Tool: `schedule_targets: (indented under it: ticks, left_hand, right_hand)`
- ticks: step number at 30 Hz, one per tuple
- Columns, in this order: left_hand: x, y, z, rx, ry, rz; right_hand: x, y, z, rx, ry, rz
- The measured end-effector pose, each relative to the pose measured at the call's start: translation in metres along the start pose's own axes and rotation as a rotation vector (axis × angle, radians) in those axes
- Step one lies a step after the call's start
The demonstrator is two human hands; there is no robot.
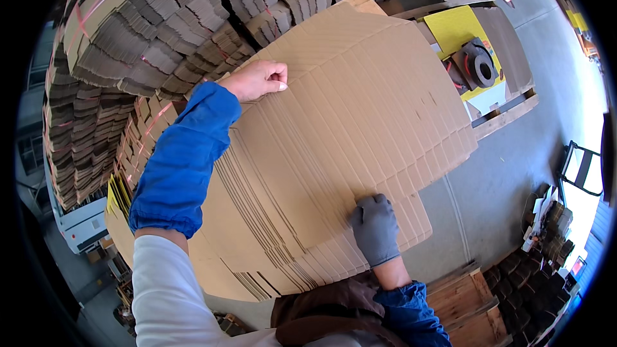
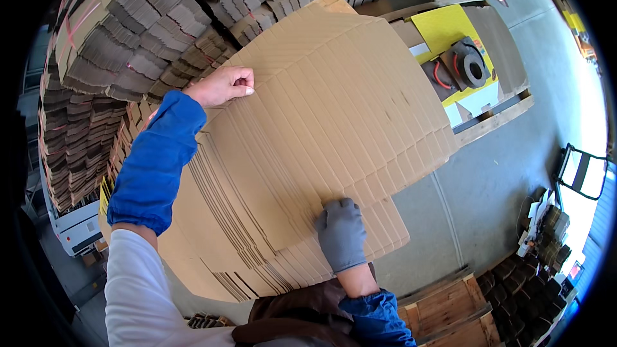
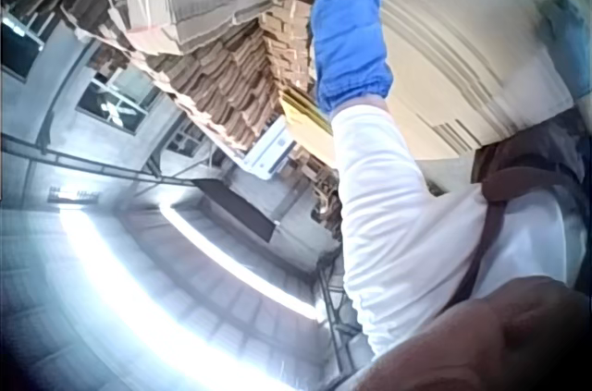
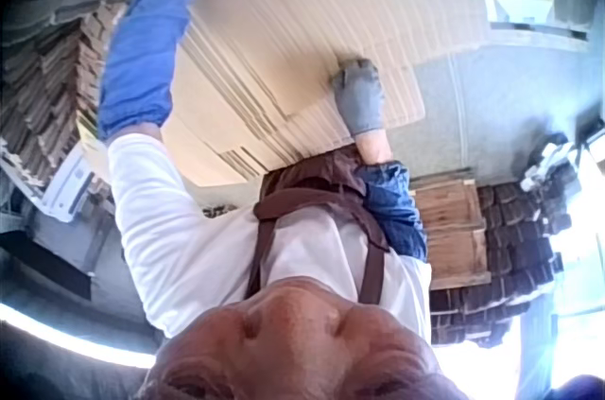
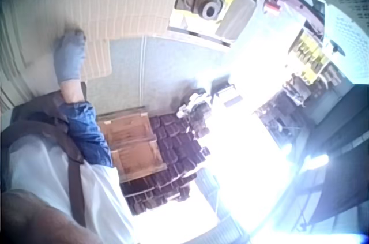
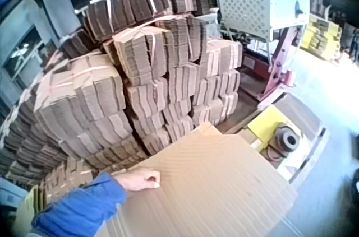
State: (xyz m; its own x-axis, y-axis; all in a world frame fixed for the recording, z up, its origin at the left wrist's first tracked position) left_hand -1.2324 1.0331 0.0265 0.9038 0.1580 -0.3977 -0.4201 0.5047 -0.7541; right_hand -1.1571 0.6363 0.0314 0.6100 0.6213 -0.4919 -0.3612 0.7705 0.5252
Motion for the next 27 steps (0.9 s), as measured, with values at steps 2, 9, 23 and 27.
schedule_targets:
  ticks: [2, 9, 23, 27]
  left_hand:
    - [0.002, -0.003, -0.001, 0.041, -0.015, -0.022]
    - [-0.001, -0.001, -0.009, 0.132, -0.106, -0.051]
    - [-0.067, -0.092, -0.116, 0.405, -0.173, -0.470]
    - [-0.074, -0.088, -0.135, 0.412, -0.181, -0.497]
  right_hand:
    - [0.000, -0.001, 0.000, -0.005, -0.012, 0.009]
    - [0.001, 0.002, 0.007, -0.206, -0.086, -0.009]
    - [0.038, 0.034, -0.004, -0.144, 0.007, 0.053]
    - [0.042, 0.033, -0.003, -0.178, 0.005, 0.112]
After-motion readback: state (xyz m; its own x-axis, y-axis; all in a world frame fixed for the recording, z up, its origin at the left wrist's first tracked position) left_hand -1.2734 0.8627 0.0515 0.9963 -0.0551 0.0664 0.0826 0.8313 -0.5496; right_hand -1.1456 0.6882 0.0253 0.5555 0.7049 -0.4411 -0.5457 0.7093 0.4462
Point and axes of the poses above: each hand's wrist, its own x-axis towards the middle knuckle, its own z-axis out of the back of the hand, y = z × x, the point moved 2 cm from there along x, towards the middle knuckle, and after that the axes turned 13 degrees about -z, right-handed, at the moved point
